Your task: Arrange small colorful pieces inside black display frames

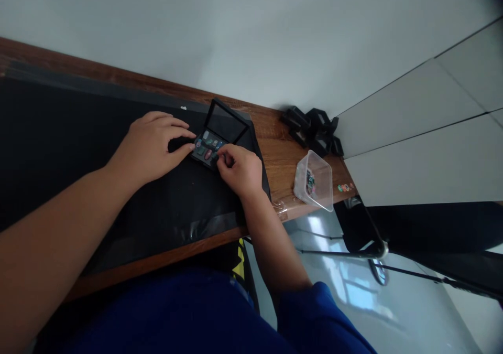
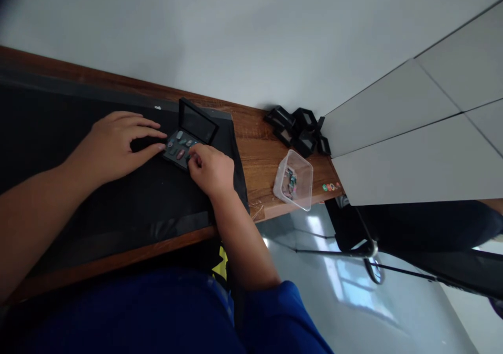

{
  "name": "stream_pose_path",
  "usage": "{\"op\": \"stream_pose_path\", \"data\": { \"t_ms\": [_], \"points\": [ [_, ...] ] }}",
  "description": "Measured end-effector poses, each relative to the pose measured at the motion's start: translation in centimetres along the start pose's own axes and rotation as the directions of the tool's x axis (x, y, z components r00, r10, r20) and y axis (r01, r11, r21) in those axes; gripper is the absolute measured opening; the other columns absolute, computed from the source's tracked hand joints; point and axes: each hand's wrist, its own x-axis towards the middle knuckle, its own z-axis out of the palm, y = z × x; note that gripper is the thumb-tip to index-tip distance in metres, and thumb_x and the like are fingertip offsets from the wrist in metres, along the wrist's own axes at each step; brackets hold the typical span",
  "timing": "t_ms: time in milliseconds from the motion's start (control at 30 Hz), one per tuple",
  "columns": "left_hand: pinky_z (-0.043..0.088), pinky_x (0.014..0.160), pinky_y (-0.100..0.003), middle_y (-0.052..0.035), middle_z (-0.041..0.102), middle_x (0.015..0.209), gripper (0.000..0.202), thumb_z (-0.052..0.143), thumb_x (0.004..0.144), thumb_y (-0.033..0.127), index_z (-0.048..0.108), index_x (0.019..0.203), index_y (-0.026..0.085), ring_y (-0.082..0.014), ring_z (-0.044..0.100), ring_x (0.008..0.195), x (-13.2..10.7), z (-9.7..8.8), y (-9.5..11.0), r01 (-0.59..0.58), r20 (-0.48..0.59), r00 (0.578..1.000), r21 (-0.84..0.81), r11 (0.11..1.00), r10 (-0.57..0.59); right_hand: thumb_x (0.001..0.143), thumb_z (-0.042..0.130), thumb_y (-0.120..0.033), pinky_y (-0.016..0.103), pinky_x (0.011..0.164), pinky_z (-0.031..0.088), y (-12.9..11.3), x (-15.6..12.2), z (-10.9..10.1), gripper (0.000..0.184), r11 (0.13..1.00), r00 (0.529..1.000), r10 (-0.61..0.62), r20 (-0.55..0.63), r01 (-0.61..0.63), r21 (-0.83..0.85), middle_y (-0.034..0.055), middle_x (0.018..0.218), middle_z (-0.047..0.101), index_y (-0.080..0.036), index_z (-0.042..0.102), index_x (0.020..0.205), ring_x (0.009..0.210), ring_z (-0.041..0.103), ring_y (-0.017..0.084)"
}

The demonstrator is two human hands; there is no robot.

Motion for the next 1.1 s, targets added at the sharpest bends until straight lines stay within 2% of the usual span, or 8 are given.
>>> {"op": "stream_pose_path", "data": {
  "t_ms": [233,367,467,667,933,1100],
  "points": [
    [0.046,0.133,-0.068,-0.0065,0.082,0.144,0.064,0.052,0.106,0.073,0.093,0.127,0.029,-0.044,0.061,0.153,-0.2,0.3,-0.1,-0.008,0.036,0.999,0.008,1.0,0.008,0.096,0.075,-0.026,0.031,0.07,0.042,0.7,0.1,0.2,0.013,0.973,0.998,0.059,0.001,-0.058,0.225,-0.0035,0.077,0.072,-0.023,0.085,0.104,0.071,0.064,0.016],
    [0.047,0.133,-0.068,-0.0094,0.08,0.147,0.052,0.06,0.103,0.064,0.093,0.13,0.034,-0.0446,0.061,0.153,-0.2,0.8,-0.2,-0.011,-0.003,1.0,-0.012,1.0,0.011,0.095,0.072,-0.023,0.031,0.068,0.043,1.8,0.2,0.1,0.018,0.939,0.993,0.102,-0.057,-0.077,0.336,-0.0041,0.074,0.069,-0.023,0.086,0.105,0.067,0.061,0.015],
    [0.046,0.134,-0.067,-0.0093,0.079,0.15,0.047,0.062,0.103,0.06,0.092,0.13,0.037,-0.0446,0.059,0.155,-0.2,1.2,-0.3,-0.01,0.0,1.0,-0.022,1.0,0.01,0.092,0.071,-0.019,0.031,0.067,0.043,2.7,0.4,-0.1,0.022,0.934,0.992,0.113,-0.05,-0.088,0.347,-0.0041,0.073,0.069,-0.023,0.088,0.106,0.065,0.058,0.014],
    [0.039,0.137,-0.073,-0.0081,0.074,0.16,0.044,0.063,0.105,0.057,0.092,0.132,0.038,-0.0469,0.053,0.162,-0.3,1.3,-0.4,-0.018,0.03,0.999,-0.015,1.0,0.019,0.088,0.074,-0.019,0.03,0.068,0.045,4.0,0.7,-0.8,0.019,0.91,0.995,0.076,0.065,-0.096,0.402,-0.003,0.071,0.07,-0.02,0.089,0.099,0.064,0.056,0.013],
    [0.042,0.135,-0.073,-0.0073,0.077,0.156,0.041,0.065,0.104,0.055,0.093,0.127,0.037,-0.0477,0.056,0.159,-0.3,0.9,0.0,-0.009,0.056,0.998,-0.006,1.0,0.009,0.093,0.088,-0.04,0.03,0.066,0.043,4.2,0.5,-1.0,0.027,0.913,0.99,0.012,0.139,-0.068,0.401,-0.0003,0.075,0.073,-0.019,0.093,0.109,0.065,0.056,0.013],
    [0.042,0.136,-0.07,-0.0064,0.079,0.152,0.04,0.066,0.104,0.055,0.093,0.129,0.039,-0.0461,0.057,0.158,-0.4,1.1,-0.1,-0.009,0.046,0.999,-0.023,1.0,0.01,0.095,0.088,-0.04,0.031,0.068,0.044,4.4,0.5,-1.0,0.022,0.917,0.991,-0.039,0.124,-0.014,0.399,0.0021,0.079,0.076,-0.021,0.094,0.106,0.068,0.056,0.014]
  ]
}}
